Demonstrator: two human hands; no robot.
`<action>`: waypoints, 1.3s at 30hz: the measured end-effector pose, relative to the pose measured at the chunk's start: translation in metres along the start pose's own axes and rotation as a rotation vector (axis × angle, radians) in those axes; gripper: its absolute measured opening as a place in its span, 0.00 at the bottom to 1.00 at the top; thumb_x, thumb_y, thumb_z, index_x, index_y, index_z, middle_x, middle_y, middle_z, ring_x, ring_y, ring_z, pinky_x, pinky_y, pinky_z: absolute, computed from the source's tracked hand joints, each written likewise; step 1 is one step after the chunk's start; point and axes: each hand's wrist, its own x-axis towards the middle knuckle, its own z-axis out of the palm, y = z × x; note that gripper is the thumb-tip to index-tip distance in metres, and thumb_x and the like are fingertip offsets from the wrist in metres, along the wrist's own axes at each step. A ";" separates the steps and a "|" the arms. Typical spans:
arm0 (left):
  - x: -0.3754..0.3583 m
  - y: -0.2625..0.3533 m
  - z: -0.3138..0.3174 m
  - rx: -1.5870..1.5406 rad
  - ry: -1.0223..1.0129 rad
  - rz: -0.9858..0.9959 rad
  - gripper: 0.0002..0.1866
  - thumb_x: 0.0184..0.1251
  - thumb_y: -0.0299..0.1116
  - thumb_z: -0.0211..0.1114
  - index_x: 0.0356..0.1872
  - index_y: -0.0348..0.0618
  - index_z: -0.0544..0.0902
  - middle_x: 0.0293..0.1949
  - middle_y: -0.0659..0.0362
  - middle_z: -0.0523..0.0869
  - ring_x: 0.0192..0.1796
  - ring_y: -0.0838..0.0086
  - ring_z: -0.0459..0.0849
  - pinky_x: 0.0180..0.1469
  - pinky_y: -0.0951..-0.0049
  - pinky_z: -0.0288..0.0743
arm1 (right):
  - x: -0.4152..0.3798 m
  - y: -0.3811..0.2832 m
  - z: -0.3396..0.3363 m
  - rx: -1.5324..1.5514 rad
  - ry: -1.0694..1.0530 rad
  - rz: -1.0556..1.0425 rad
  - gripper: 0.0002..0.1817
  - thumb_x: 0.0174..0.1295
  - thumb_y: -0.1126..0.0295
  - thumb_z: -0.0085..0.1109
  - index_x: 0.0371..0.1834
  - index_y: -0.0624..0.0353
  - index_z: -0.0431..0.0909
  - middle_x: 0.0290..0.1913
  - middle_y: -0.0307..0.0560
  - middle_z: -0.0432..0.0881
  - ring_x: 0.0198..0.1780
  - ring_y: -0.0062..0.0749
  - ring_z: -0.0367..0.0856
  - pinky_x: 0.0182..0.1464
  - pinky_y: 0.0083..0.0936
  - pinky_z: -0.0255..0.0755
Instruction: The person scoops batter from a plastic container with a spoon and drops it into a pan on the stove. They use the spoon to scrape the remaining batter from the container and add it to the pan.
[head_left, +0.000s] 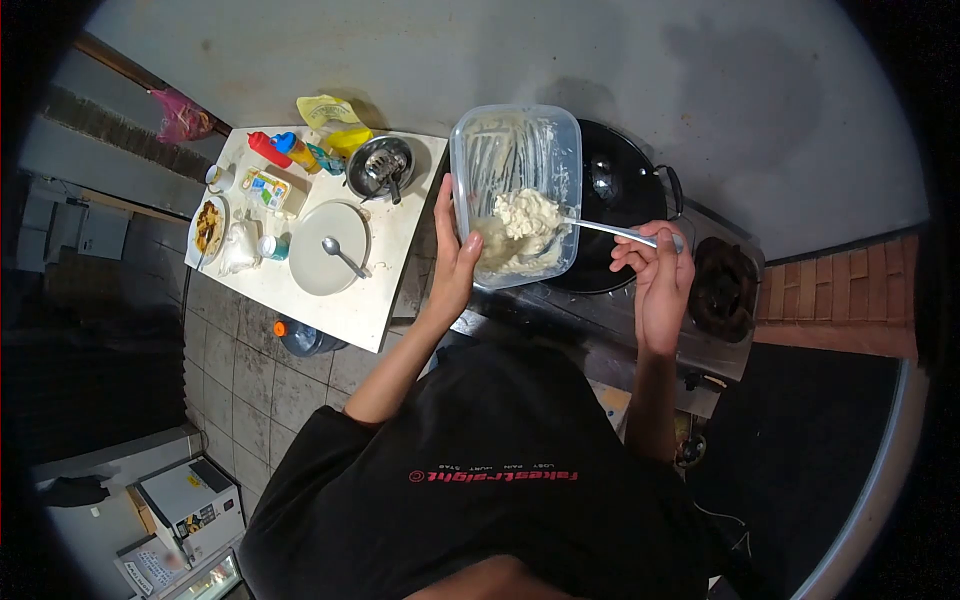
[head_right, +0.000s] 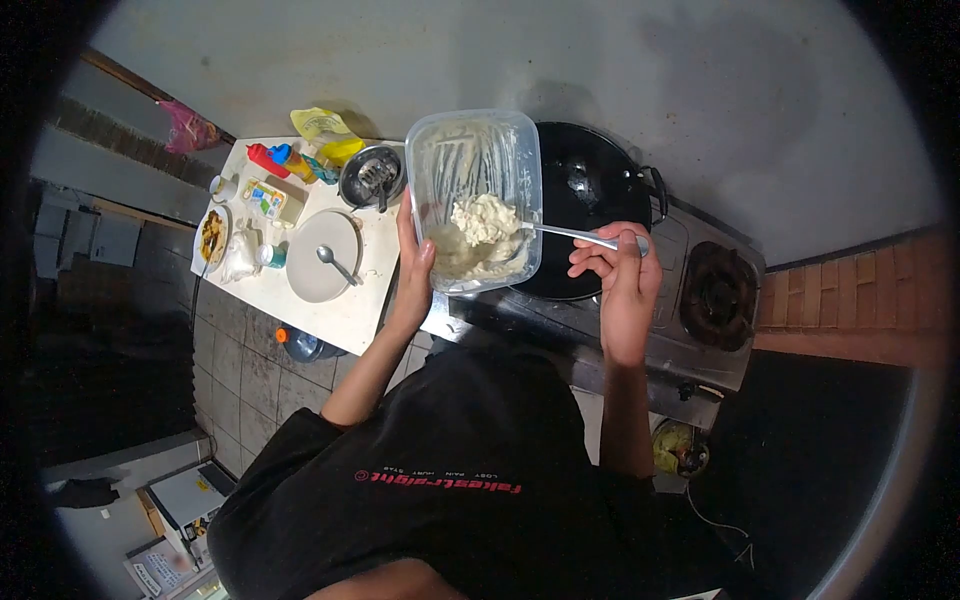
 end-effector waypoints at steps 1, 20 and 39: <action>-0.001 -0.001 0.000 -0.001 0.004 0.000 0.48 0.74 0.51 0.57 0.83 0.40 0.42 0.82 0.44 0.48 0.83 0.55 0.49 0.82 0.57 0.43 | 0.000 0.000 0.000 -0.001 -0.002 0.001 0.18 0.84 0.62 0.38 0.46 0.66 0.73 0.38 0.59 0.84 0.35 0.35 0.86 0.39 0.30 0.82; -0.008 -0.002 0.000 0.061 0.006 -0.029 0.51 0.73 0.62 0.51 0.84 0.41 0.42 0.83 0.45 0.46 0.84 0.54 0.47 0.82 0.55 0.41 | -0.002 -0.003 -0.006 0.006 0.006 -0.023 0.17 0.83 0.62 0.40 0.46 0.66 0.73 0.38 0.59 0.84 0.35 0.36 0.86 0.38 0.30 0.81; -0.011 -0.005 -0.001 0.086 0.009 -0.033 0.50 0.73 0.62 0.52 0.84 0.43 0.41 0.83 0.45 0.45 0.85 0.55 0.44 0.83 0.56 0.40 | -0.003 -0.007 -0.005 -0.008 0.002 -0.042 0.17 0.83 0.62 0.40 0.46 0.66 0.73 0.38 0.59 0.84 0.35 0.36 0.86 0.37 0.30 0.82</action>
